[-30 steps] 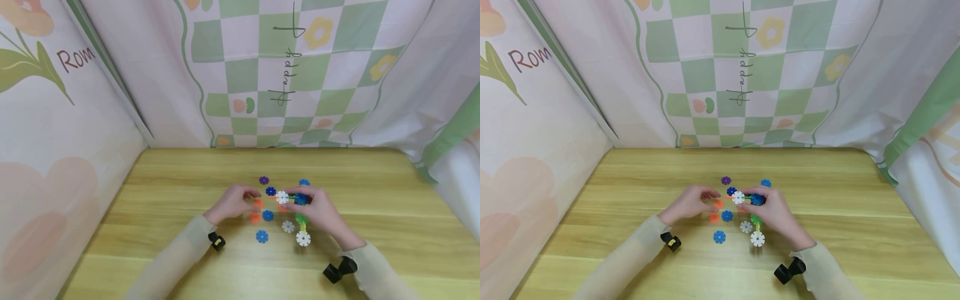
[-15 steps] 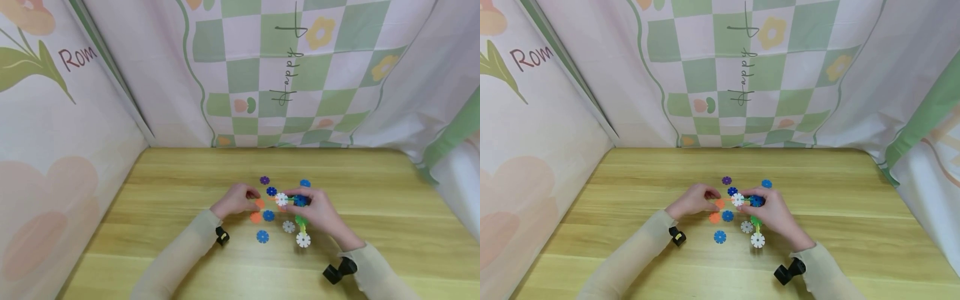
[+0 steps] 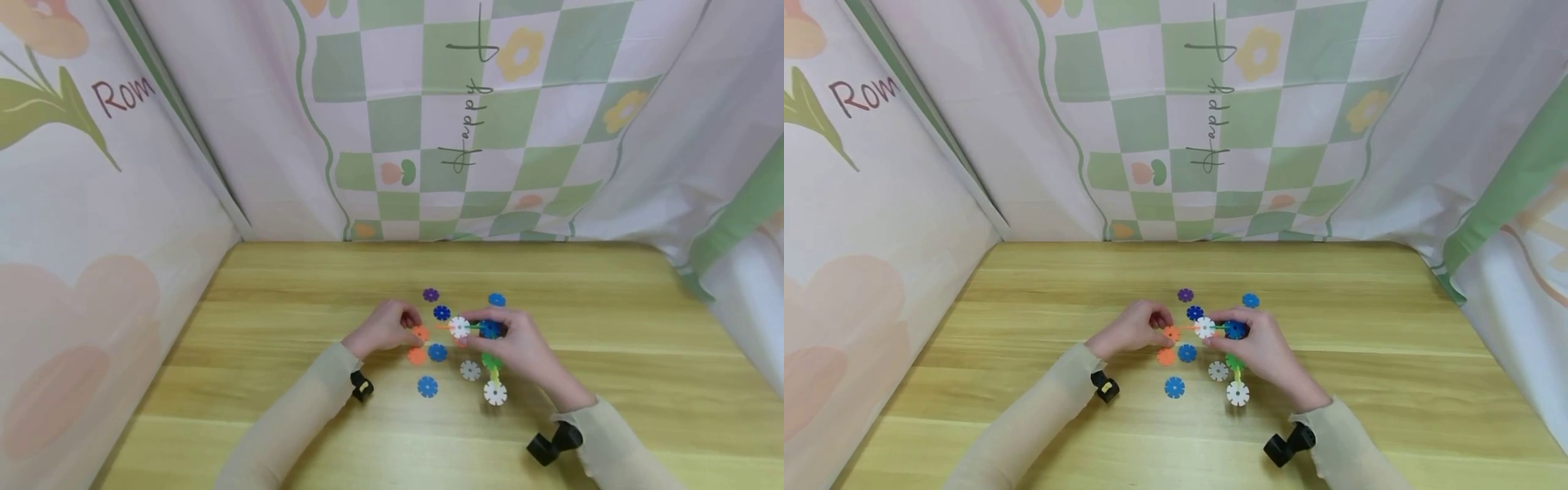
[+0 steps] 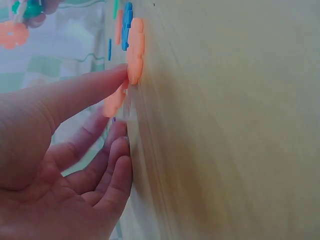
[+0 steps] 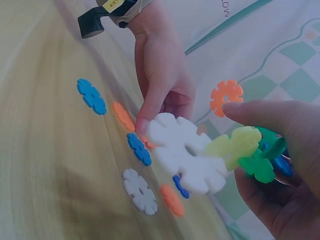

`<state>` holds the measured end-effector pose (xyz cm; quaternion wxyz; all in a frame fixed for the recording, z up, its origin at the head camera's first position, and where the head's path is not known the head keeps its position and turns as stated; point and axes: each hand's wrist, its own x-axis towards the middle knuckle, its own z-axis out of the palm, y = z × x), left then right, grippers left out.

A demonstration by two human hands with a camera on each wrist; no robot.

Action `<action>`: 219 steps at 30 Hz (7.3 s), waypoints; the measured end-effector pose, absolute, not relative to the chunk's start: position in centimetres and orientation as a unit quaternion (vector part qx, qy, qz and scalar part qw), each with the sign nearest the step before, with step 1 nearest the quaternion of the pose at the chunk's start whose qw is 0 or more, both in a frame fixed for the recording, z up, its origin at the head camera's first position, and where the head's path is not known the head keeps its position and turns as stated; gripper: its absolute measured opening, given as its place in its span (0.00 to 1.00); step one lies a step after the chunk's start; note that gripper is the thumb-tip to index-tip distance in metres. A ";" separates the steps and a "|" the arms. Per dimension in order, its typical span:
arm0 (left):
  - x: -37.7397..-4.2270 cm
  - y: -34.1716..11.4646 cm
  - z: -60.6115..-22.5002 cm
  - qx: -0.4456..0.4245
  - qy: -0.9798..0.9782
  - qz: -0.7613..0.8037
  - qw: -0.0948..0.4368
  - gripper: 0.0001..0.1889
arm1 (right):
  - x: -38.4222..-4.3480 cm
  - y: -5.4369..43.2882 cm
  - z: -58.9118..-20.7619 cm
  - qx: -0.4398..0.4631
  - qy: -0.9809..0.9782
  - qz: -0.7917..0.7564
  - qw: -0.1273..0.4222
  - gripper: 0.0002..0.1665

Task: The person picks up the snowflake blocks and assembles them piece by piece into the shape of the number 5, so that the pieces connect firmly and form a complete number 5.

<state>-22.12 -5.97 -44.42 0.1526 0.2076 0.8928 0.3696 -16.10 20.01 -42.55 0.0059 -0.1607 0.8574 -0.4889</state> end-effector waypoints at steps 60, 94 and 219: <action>-16.8 -6.7 -42.8 0.195 0.754 0.617 0.114 0.03 | -15.6 19.6 -42.6 -0.231 0.847 -0.478 -0.018 0.20; -16.3 -6.5 -44.2 0.252 0.717 0.612 0.220 0.04 | -16.7 21.2 -41.7 -0.281 0.838 -0.466 0.046 0.39; -17.0 -6.8 -44.0 0.101 0.685 0.702 0.166 0.13 | -15.8 16.8 -43.1 -0.252 0.806 -0.533 -0.056 0.11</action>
